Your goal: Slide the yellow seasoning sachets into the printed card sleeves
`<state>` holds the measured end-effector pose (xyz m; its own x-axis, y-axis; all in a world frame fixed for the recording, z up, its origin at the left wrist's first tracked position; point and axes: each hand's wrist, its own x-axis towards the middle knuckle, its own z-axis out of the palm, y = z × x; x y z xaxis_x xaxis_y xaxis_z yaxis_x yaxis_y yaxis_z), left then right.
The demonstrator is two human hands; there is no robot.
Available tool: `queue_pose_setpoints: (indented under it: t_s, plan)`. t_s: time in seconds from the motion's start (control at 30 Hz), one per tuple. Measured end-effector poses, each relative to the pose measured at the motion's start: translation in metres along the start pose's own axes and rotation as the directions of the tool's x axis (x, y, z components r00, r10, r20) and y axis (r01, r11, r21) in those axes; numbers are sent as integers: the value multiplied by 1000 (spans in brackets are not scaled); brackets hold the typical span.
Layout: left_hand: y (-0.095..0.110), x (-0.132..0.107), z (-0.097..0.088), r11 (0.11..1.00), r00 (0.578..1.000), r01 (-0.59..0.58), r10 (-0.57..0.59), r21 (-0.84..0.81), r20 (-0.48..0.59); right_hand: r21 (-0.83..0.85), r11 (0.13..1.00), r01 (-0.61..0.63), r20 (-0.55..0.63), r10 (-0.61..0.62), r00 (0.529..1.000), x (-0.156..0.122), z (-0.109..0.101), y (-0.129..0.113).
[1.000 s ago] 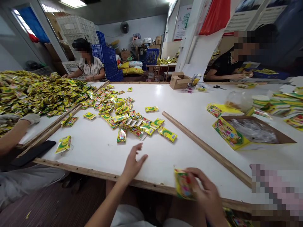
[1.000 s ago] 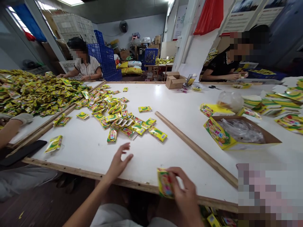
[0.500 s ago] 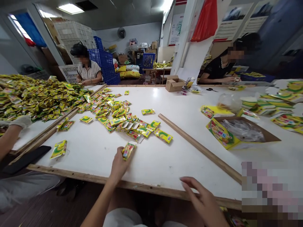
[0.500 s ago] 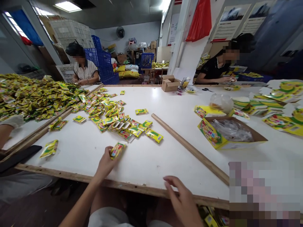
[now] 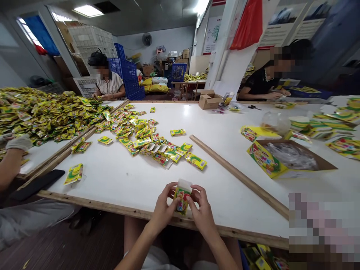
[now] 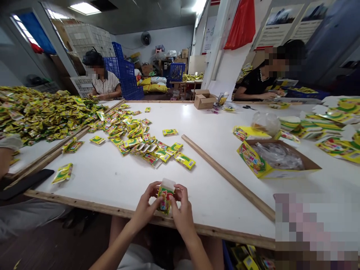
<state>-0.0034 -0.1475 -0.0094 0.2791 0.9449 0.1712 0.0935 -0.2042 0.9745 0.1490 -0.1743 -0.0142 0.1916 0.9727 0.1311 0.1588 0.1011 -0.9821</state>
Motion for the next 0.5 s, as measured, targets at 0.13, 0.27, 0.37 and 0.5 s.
queue_pose_setpoints:
  t_s: [0.13, 0.27, 0.37, 0.5]
  plan:
    - [-2, 7, -5, 998, 997, 41, -38, -44, 71, -61, 998, -21, 37, 23, 999, 0, -7, 6]
    - [0, 7, -11, 999, 997, 12, -14, 31, 79, -100, 995, 2, 88, 7, 996, 7, -6, 3]
    - [2, 9, -15, 996, 997, -26, 20, 79, 71, -92, 994, 62, 88, -54, 995, 14, 2, -1]
    - [4, 11, -14, 997, 997, -70, 69, 31, 25, -11, 999, 42, 3, -42, 999, 17, 9, 0]
